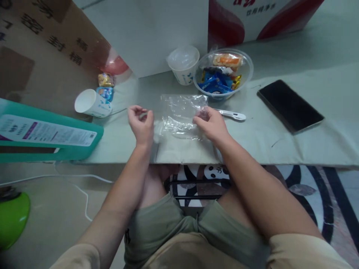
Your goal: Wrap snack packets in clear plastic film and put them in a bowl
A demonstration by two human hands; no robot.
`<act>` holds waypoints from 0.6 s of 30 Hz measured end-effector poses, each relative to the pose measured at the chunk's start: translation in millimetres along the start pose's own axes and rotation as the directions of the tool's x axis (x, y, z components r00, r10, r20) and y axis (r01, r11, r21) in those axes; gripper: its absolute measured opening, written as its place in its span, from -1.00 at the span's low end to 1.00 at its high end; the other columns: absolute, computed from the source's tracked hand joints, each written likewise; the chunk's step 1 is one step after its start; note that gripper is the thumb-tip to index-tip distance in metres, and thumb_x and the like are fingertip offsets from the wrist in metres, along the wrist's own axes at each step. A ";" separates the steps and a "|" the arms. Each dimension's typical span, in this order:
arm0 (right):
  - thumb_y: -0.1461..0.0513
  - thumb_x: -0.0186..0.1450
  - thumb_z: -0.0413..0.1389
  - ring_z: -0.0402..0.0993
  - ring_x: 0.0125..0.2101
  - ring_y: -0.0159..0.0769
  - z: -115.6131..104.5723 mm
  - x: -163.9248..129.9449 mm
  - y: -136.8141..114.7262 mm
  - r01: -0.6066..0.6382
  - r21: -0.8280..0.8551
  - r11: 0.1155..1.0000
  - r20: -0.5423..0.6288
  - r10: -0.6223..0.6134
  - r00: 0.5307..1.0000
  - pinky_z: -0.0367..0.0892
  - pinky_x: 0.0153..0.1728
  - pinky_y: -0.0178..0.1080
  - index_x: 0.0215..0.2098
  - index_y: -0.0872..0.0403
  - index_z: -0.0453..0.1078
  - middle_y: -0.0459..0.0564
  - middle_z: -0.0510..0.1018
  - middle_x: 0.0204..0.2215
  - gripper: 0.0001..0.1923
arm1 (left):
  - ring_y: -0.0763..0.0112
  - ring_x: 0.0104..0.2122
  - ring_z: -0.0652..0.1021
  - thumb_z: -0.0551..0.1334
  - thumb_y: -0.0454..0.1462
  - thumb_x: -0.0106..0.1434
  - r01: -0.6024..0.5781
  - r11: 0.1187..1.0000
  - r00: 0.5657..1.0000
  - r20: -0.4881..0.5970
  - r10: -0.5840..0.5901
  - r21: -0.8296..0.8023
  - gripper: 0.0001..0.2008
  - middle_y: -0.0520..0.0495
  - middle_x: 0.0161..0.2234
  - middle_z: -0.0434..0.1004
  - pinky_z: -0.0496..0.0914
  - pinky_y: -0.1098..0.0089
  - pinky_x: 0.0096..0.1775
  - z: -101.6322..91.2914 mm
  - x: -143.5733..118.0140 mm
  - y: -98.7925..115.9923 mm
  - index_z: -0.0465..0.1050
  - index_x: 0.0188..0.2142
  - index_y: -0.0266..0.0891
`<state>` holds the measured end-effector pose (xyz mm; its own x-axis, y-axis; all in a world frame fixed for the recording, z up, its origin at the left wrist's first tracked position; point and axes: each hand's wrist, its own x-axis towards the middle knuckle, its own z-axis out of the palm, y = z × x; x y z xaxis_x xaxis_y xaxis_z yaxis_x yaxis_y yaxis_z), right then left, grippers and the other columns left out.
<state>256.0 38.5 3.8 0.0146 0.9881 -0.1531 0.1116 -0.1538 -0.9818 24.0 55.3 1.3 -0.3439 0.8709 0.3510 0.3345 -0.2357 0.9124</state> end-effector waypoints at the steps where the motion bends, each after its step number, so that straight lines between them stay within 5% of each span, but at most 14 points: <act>1: 0.16 0.08 0.23 0.47 -0.36 -0.25 0.6 -0.8 -1.7 0.008 -0.003 1.000 0.001 -0.008 1.000 0.42 -0.25 -0.12 -0.41 0.01 0.39 -0.04 0.57 -0.38 -0.85 | 0.25 -0.06 0.50 0.38 -0.24 0.16 -0.138 0.987 0.990 0.033 0.136 0.079 -0.76 -0.05 -0.18 0.41 0.41 0.20 0.08 -1.6 -4.0 5.0 0.36 -0.24 -0.10; 3: 0.17 0.05 0.25 0.51 -0.33 -0.22 2.1 -3.5 -5.5 0.011 0.012 1.000 0.060 -0.012 0.998 0.44 -0.24 -0.12 -0.42 0.01 0.38 -0.01 0.62 -0.32 -0.84 | 0.13 0.03 0.51 0.39 -0.27 0.15 -0.360 0.923 0.911 0.264 0.317 0.136 -0.79 -0.09 -0.15 0.50 0.34 0.08 0.21 -3.1 -12.1 16.0 0.44 -0.23 -0.10; 5: 0.18 0.04 0.26 0.55 -0.33 -0.19 3.5 -7.9 -9.8 -0.027 0.070 0.997 0.183 0.013 0.983 0.47 -0.24 -0.10 -0.43 0.00 0.36 0.01 0.65 -0.32 -0.82 | -0.01 0.16 0.49 0.42 -0.25 0.11 -0.477 0.869 0.792 0.492 0.361 0.129 -0.73 -0.12 -0.05 0.59 0.25 -0.03 0.30 -1.9 -17.7 24.7 0.52 -0.17 -0.10; 8: 0.16 0.07 0.26 0.60 -0.36 -0.14 4.6 -15.4 -15.8 -0.129 0.167 0.978 0.344 0.065 0.937 0.51 -0.23 -0.07 -0.41 0.00 0.39 0.02 0.66 -0.40 -0.83 | -0.13 0.30 0.41 0.46 -0.14 0.09 -0.504 0.860 0.652 0.688 0.317 0.082 -0.50 -0.18 0.15 0.57 0.16 -0.10 0.36 1.3 -19.3 28.9 0.53 0.04 -0.12; 10: 0.15 0.07 0.28 0.60 -0.36 -0.13 4.8 -18.2 -18.0 -0.176 0.212 0.961 0.377 0.086 0.922 0.52 -0.23 -0.06 -0.39 0.00 0.41 0.00 0.64 -0.44 -0.81 | -0.06 0.24 0.50 0.43 -0.09 0.14 -0.435 0.900 0.597 0.759 0.260 0.035 -0.42 -0.23 0.17 0.57 0.28 -0.02 0.30 1.7 -17.7 27.5 0.49 0.14 -0.16; 14: 0.11 0.10 0.30 0.58 -0.38 -0.19 3.3 -15.1 -15.6 -0.207 0.259 0.943 0.325 0.117 0.939 0.52 -0.26 -0.09 -0.35 -0.01 0.40 -0.03 0.63 -0.40 -0.78 | 0.17 -0.08 0.65 0.38 -0.11 0.20 -0.242 0.968 0.573 0.815 0.087 0.067 -0.56 -0.18 -0.02 0.69 0.48 0.23 -0.01 -0.7 -13.6 22.2 0.56 0.05 -0.19; 18: 0.05 0.14 0.26 0.57 -0.33 -0.13 -2.0 -10.0 -9.5 -0.005 -0.047 0.999 0.086 0.009 0.996 0.50 -0.22 -0.02 -0.24 -0.02 0.37 0.01 0.61 -0.32 -0.70 | 0.38 -0.38 0.57 0.28 -0.22 0.22 -0.089 0.981 0.628 0.774 -0.078 0.171 -0.77 -0.05 -0.33 0.67 0.40 0.40 -0.30 -3.6 -7.2 15.7 0.63 -0.16 -0.23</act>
<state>256.7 30.1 14.9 -0.0703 0.9828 -0.1707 0.1586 -0.1580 -0.9746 28.6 43.8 13.9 0.4374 0.8992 -0.0136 0.5088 -0.2350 0.8282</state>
